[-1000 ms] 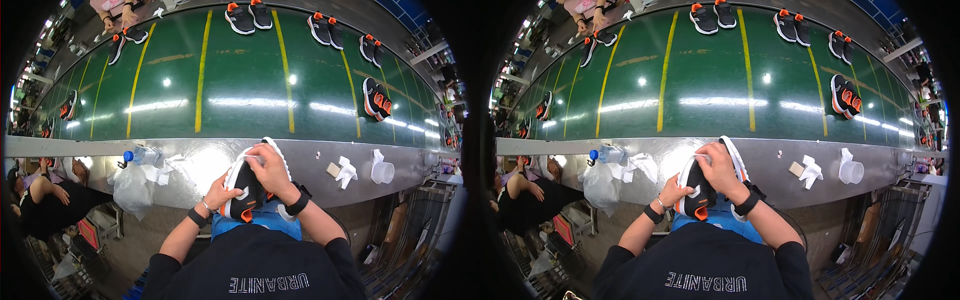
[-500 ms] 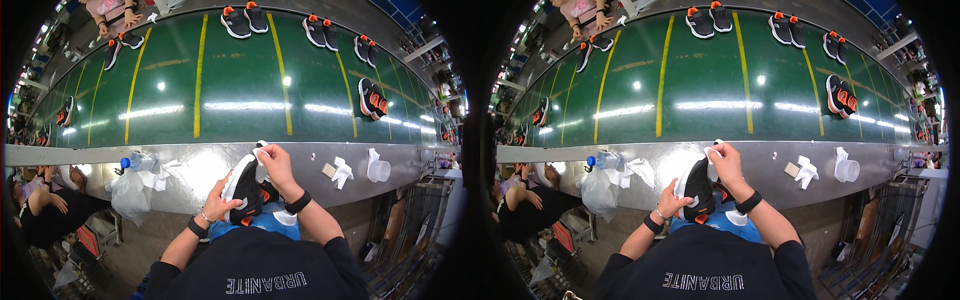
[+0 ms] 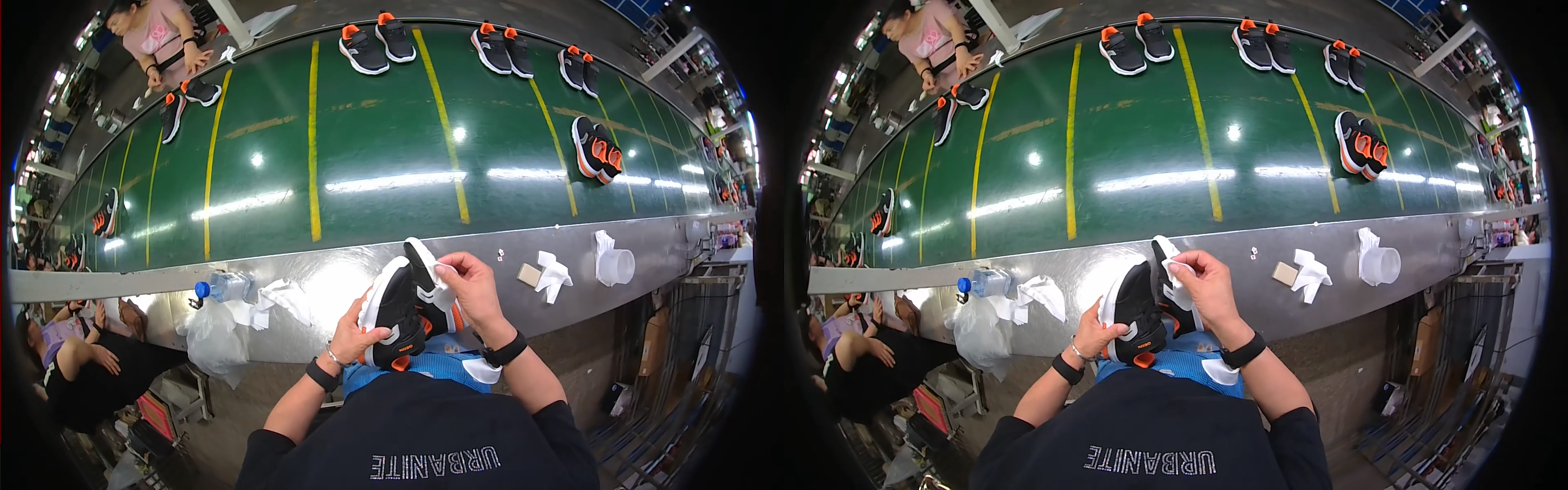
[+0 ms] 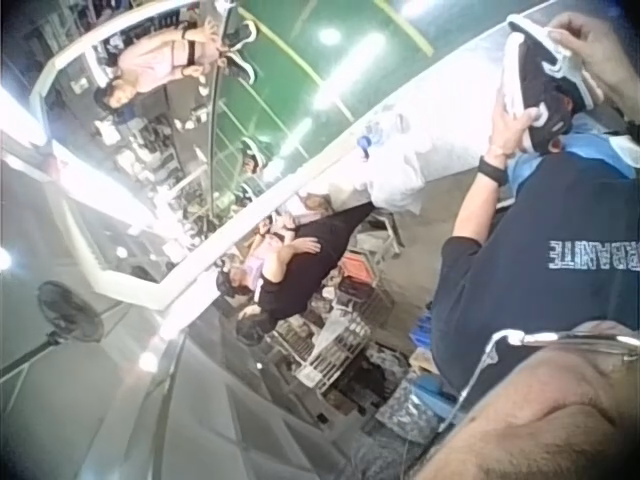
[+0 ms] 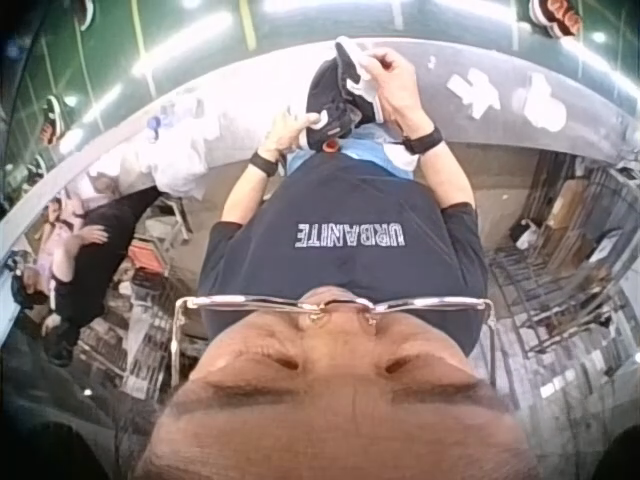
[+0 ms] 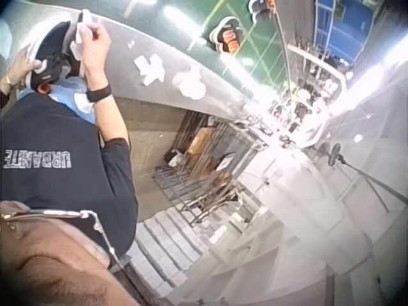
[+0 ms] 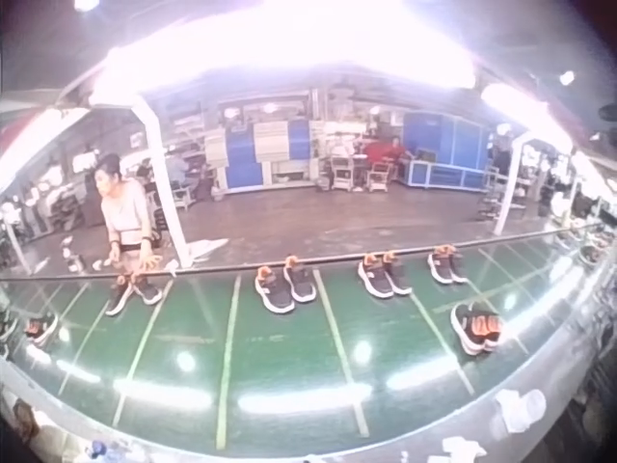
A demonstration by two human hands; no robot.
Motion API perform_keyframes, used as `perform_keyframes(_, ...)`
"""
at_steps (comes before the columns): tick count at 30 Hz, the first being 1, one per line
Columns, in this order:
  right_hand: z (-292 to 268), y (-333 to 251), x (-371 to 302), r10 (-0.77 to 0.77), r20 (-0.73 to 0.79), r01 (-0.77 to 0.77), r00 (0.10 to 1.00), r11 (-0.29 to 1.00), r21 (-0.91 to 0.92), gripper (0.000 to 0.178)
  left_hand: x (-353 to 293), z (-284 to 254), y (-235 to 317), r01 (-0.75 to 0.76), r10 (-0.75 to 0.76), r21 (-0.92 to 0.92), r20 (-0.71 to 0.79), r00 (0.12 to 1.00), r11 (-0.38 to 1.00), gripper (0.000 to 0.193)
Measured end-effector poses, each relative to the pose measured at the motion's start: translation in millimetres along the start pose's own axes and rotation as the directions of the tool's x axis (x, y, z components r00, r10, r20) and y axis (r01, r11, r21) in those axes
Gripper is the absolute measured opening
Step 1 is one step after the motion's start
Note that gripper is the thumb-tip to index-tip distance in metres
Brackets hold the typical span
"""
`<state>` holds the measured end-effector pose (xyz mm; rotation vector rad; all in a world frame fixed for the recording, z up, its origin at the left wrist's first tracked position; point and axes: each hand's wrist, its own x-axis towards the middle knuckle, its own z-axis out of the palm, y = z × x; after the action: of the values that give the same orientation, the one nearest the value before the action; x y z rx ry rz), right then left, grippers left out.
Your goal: The recorder is inspecting and cleaning pairs of athletic shoes on a factory conveyor belt, using a cloth to wipe edges and checking for quality.
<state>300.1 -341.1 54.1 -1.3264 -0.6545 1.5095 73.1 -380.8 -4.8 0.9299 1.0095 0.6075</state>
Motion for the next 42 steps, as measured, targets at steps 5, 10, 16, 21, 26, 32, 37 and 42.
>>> perform_keyframes(5, -21.7, 2.0, -7.3, -0.006, -0.015, 0.007, 1.000, 0.999, 0.046, 0.011, 7.8, 5.2, 0.6, -0.021, 0.020, -0.063, -0.025, 0.999, 0.998, 0.058)
perform_keyframes(10, -32.2, -4.6, -14.2, 0.001, -0.045, 0.005, 0.999, 0.993, 0.120, 0.011, 14.6, 11.4, 36.7, 0.341, -0.261, -0.787, 0.235, 0.936, 0.514, 0.061)
perform_keyframes(16, -14.9, -12.4, -10.6, -0.059, 0.002, 0.059, 0.998, 0.997, -0.042, 0.011, 5.9, 28.9, 45.4, 0.161, -0.259, -0.704, -0.034, 0.965, 0.692, 0.040)
perform_keyframes(21, 12.9, -21.8, 14.8, -0.381, 0.089, 0.390, 0.920, 0.877, -0.282, 0.010, -0.9, 36.5, 33.8, 0.204, -0.275, -0.716, 0.017, 0.961, 0.667, 0.043)
perform_keyframes(26, 17.3, -17.4, 29.7, -0.411, 0.217, 0.463, 0.885, 0.742, -0.485, 0.012, -11.9, 51.6, 51.2, 0.333, -0.321, -0.750, 0.169, 0.932, 0.571, 0.045)
perform_keyframes(32, 9.0, -13.5, 8.0, -0.607, 0.317, 0.677, 0.728, 0.569, -0.467, 0.017, -23.5, 58.4, 43.7, 0.378, -0.408, -0.703, 0.135, 0.903, 0.603, 0.041)
perform_keyframes(37, 1.3, -11.1, -7.3, -0.650, 0.363, 0.727, 0.668, 0.465, -0.505, 0.016, -32.2, 52.1, 31.0, 0.455, -0.419, -0.709, 0.242, 0.875, 0.539, 0.035)
perform_keyframes(42, -6.3, -8.5, -18.2, -0.691, 0.368, 0.761, 0.622, 0.423, -0.493, 0.018, -33.0, 60.3, 54.9, 0.502, -0.535, -0.603, 0.144, 0.833, 0.620, 0.030)
